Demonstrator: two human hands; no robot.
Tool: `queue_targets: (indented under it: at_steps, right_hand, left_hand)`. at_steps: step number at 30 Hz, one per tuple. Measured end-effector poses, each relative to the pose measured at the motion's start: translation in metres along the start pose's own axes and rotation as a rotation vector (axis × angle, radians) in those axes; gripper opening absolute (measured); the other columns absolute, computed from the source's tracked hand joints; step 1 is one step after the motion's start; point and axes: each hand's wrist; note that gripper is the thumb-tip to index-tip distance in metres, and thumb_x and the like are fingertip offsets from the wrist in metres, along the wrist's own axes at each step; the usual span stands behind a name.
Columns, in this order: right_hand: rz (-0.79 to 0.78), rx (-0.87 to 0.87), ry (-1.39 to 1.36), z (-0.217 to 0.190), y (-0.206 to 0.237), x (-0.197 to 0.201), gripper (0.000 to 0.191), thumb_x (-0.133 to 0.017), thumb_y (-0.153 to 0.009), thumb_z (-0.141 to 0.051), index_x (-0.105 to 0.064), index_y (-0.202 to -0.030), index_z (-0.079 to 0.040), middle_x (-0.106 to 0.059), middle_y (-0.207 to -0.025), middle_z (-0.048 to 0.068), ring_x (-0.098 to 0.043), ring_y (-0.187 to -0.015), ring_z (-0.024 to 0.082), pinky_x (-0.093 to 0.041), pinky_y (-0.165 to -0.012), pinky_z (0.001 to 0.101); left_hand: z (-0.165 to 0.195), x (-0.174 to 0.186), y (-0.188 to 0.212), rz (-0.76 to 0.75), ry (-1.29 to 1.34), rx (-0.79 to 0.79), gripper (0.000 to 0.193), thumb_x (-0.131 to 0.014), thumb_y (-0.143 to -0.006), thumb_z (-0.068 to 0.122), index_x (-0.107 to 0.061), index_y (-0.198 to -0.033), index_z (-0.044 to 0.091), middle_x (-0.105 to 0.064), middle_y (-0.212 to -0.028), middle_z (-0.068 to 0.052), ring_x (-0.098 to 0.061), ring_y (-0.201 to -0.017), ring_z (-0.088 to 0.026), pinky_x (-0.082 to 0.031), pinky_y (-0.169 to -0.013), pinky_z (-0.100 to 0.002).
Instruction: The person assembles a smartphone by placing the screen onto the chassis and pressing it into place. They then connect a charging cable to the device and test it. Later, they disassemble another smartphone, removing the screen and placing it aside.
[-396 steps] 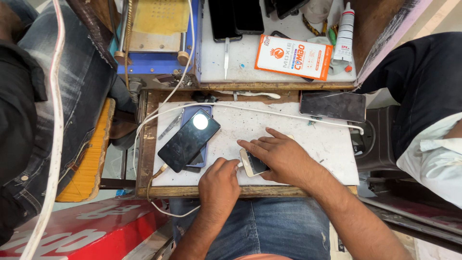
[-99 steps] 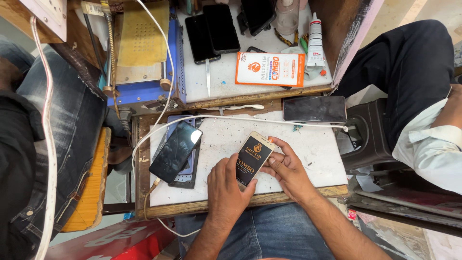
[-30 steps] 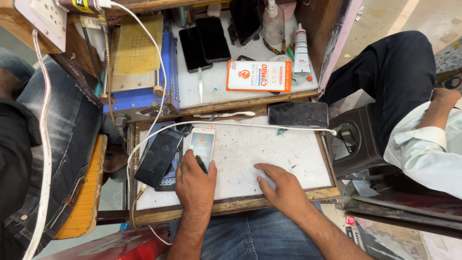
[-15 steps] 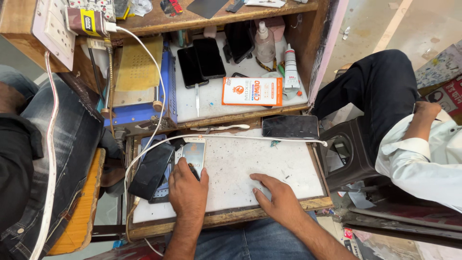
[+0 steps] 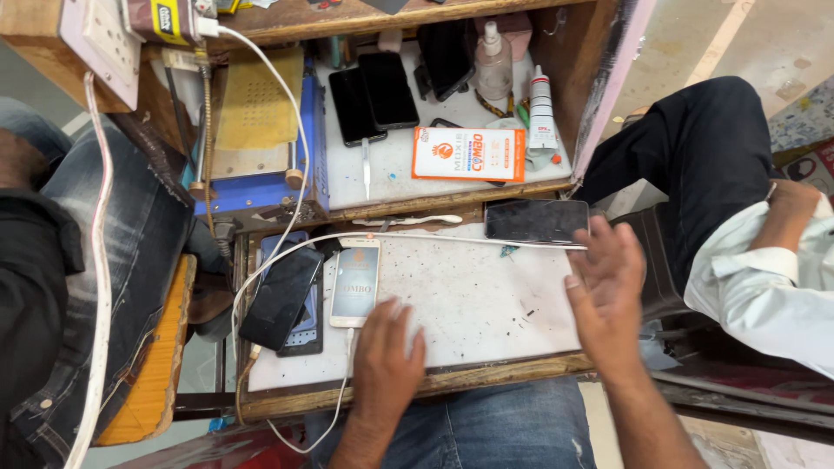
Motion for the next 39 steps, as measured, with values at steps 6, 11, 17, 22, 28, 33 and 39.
queue_targets:
  at_steps: [6, 11, 17, 22, 28, 33, 39]
  right_hand:
    - [0.028, -0.053, 0.033, -0.001, -0.004, 0.007, 0.075, -0.055, -0.099, 0.006, -0.018, -0.164, -0.008, -0.036, -0.166, 0.025, -0.048, -0.147, 0.034, -0.045, -0.120, 0.0468]
    - [-0.095, -0.158, 0.137, 0.010, 0.010, -0.012, 0.066, -0.059, -0.094, 0.005, -0.034, -0.154, -0.004, -0.051, -0.152, 0.022, -0.062, -0.129, 0.030, -0.055, -0.106, 0.0406]
    - [-0.166, -0.265, 0.220, 0.024, 0.022, -0.029, 0.052, -0.063, -0.091, 0.003, -0.052, -0.142, -0.001, -0.067, -0.134, 0.016, -0.071, -0.114, 0.022, -0.057, -0.099, 0.0338]
    - [-0.173, -0.283, 0.138, 0.029, 0.024, -0.023, 0.051, -0.061, -0.093, 0.003, -0.052, -0.142, 0.001, -0.067, -0.134, 0.016, -0.070, -0.114, 0.022, -0.055, -0.098, 0.0335]
    - [-0.185, -0.264, 0.196, 0.027, 0.022, -0.025, 0.050, -0.063, -0.093, 0.000, -0.053, -0.141, 0.000, -0.069, -0.131, 0.015, -0.071, -0.111, 0.020, -0.056, -0.097, 0.0320]
    - [-0.196, -0.272, 0.195, 0.027, 0.023, -0.023, 0.048, -0.063, -0.094, -0.001, -0.054, -0.140, -0.001, -0.070, -0.131, 0.014, -0.070, -0.111, 0.020, -0.056, -0.096, 0.0321]
    - [-0.221, -0.281, 0.220, 0.029, 0.022, -0.023, 0.046, -0.063, -0.094, -0.004, -0.055, -0.139, -0.002, -0.070, -0.131, 0.013, -0.069, -0.112, 0.020, -0.056, -0.098, 0.0326]
  left_hand:
    - [0.025, -0.005, 0.017, -0.166, 0.145, -0.031, 0.027, -0.076, -0.087, 0.015, -0.070, -0.108, 0.001, -0.068, -0.121, -0.019, -0.062, -0.120, -0.038, -0.053, -0.100, -0.046]
    - [0.032, 0.003, 0.016, -0.197, 0.140, -0.011, 0.025, -0.077, -0.086, 0.016, -0.071, -0.104, 0.001, -0.068, -0.122, -0.020, -0.062, -0.119, -0.036, -0.052, -0.100, -0.045]
    - [0.011, 0.020, 0.011, -0.162, -0.012, -0.118, 0.023, -0.076, -0.089, 0.013, -0.071, -0.108, 0.001, -0.070, -0.123, -0.015, -0.063, -0.120, -0.032, -0.052, -0.103, -0.042]
    - [-0.068, 0.076, -0.010, 0.031, -0.138, 0.374, 0.043, -0.078, -0.086, 0.017, -0.066, -0.125, 0.003, -0.068, -0.128, -0.018, -0.060, -0.125, -0.036, -0.047, -0.107, -0.048]
    - [-0.098, 0.083, -0.031, -0.033, -0.246, 0.418, 0.067, -0.083, -0.079, 0.024, -0.058, -0.137, 0.003, -0.059, -0.140, -0.025, -0.051, -0.133, -0.043, -0.041, -0.112, -0.051]
    - [-0.106, 0.073, -0.035, -0.054, -0.304, 0.437, 0.065, -0.081, -0.080, 0.027, -0.060, -0.137, 0.005, -0.062, -0.135, -0.025, -0.056, -0.129, -0.042, -0.041, -0.110, -0.051]
    - [-0.105, 0.062, -0.034, -0.090, -0.398, 0.482, 0.052, -0.080, -0.080, 0.028, -0.060, -0.124, 0.007, -0.067, -0.126, -0.020, -0.061, -0.126, -0.036, -0.038, -0.115, -0.056]
Point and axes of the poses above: each hand's wrist, its own y-axis away from the middle knuckle, its own x-axis out of the back of the hand, z = x × y
